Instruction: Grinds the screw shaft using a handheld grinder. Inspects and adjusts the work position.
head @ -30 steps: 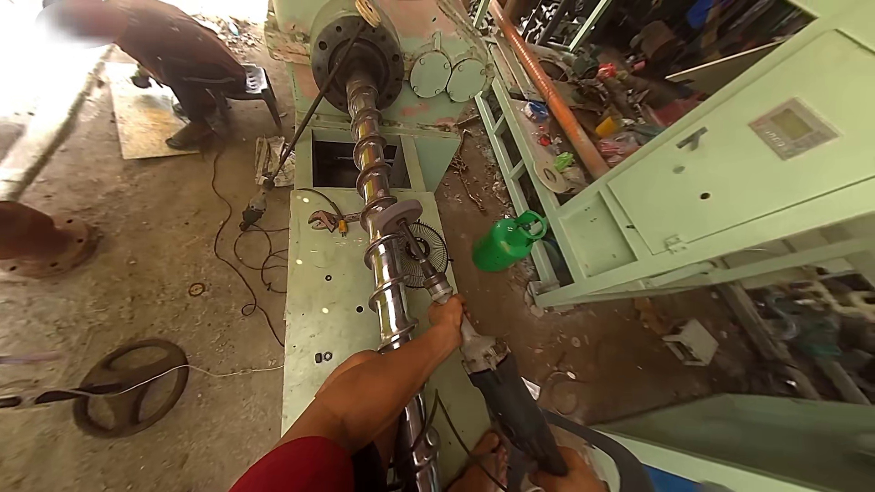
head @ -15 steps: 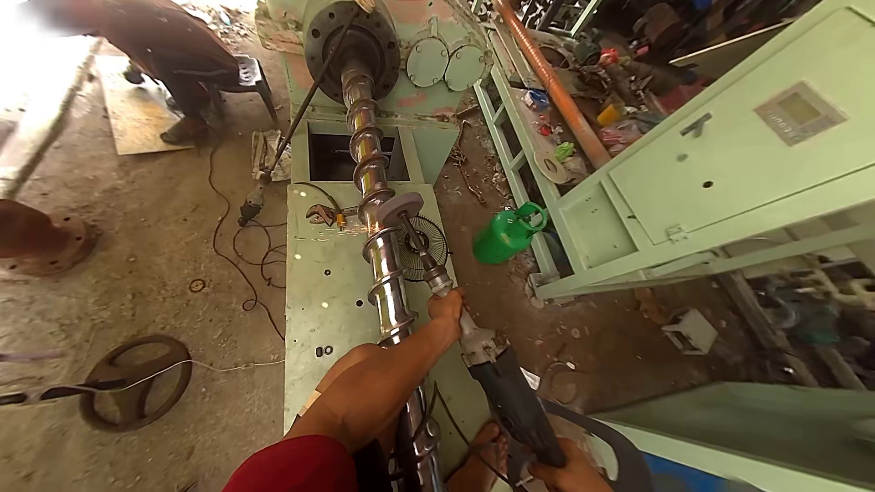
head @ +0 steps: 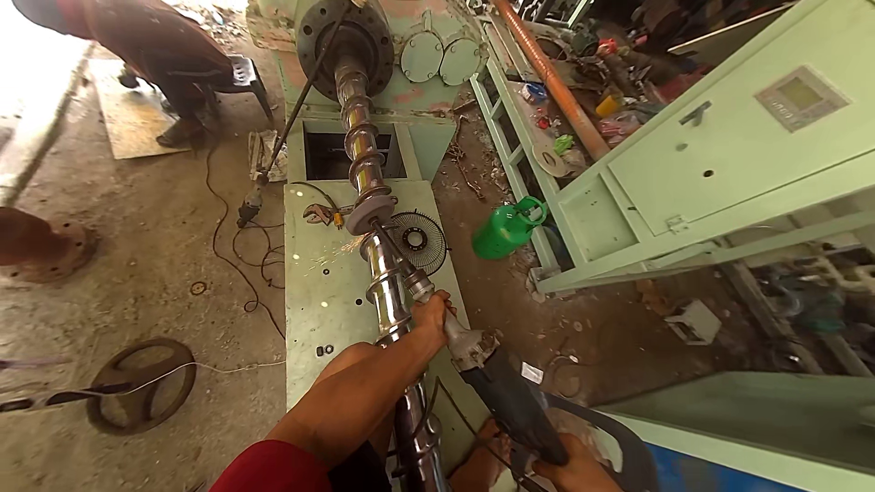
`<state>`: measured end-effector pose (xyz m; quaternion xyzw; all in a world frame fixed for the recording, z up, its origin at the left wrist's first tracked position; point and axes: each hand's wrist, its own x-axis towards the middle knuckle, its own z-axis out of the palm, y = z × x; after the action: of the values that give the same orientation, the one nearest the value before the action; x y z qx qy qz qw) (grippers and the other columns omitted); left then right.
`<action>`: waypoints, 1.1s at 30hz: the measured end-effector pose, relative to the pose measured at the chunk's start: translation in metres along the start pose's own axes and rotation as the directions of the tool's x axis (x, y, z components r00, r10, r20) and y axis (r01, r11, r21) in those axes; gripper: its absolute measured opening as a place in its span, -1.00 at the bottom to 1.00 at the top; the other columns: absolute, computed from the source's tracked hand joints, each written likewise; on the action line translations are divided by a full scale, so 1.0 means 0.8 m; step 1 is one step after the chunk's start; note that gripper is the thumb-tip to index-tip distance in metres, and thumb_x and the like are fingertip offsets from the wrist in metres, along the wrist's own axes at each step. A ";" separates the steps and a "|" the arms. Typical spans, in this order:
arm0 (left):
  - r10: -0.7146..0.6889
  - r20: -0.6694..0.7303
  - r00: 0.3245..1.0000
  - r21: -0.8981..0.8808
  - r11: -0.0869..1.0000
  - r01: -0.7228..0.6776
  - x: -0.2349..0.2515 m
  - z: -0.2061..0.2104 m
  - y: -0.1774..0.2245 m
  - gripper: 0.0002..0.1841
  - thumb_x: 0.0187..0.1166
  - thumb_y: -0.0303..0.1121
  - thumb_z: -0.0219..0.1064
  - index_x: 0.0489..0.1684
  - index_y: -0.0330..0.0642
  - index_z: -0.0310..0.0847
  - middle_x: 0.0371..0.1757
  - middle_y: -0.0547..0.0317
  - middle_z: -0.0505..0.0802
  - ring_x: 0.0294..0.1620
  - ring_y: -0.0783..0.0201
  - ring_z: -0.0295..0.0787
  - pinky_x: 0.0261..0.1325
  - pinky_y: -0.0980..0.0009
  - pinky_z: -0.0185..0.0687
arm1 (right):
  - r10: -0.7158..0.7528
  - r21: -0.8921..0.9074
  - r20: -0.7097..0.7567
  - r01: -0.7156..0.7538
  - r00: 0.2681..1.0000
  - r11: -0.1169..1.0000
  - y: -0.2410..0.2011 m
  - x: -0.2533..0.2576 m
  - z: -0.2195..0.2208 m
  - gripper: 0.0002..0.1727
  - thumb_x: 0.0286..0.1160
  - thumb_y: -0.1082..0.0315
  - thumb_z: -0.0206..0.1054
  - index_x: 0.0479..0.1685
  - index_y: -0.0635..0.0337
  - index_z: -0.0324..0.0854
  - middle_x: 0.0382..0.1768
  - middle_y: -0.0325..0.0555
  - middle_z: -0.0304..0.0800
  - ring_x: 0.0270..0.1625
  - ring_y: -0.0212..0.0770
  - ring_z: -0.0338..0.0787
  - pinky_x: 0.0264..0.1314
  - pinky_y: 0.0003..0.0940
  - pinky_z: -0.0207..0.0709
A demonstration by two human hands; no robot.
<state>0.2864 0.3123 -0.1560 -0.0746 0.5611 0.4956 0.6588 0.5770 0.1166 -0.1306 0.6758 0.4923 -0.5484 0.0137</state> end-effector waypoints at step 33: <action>-0.045 0.040 0.998 0.129 0.991 0.040 0.051 0.055 -0.020 -0.75 0.45 -0.51 0.44 -0.04 -0.29 0.48 -0.50 0.05 0.66 -0.62 0.22 0.66 -0.53 0.33 0.71 | 0.082 0.198 0.029 -0.086 0.996 0.976 0.004 0.008 0.003 -0.62 0.17 0.23 0.59 0.00 0.14 0.77 -0.67 -0.20 0.68 -0.70 -0.30 0.61 -0.56 -0.29 0.57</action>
<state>0.3227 0.3561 -0.1805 -0.0333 0.5758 0.4457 0.6846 0.5768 0.1179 -0.1380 0.6883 0.4057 -0.6009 -0.0258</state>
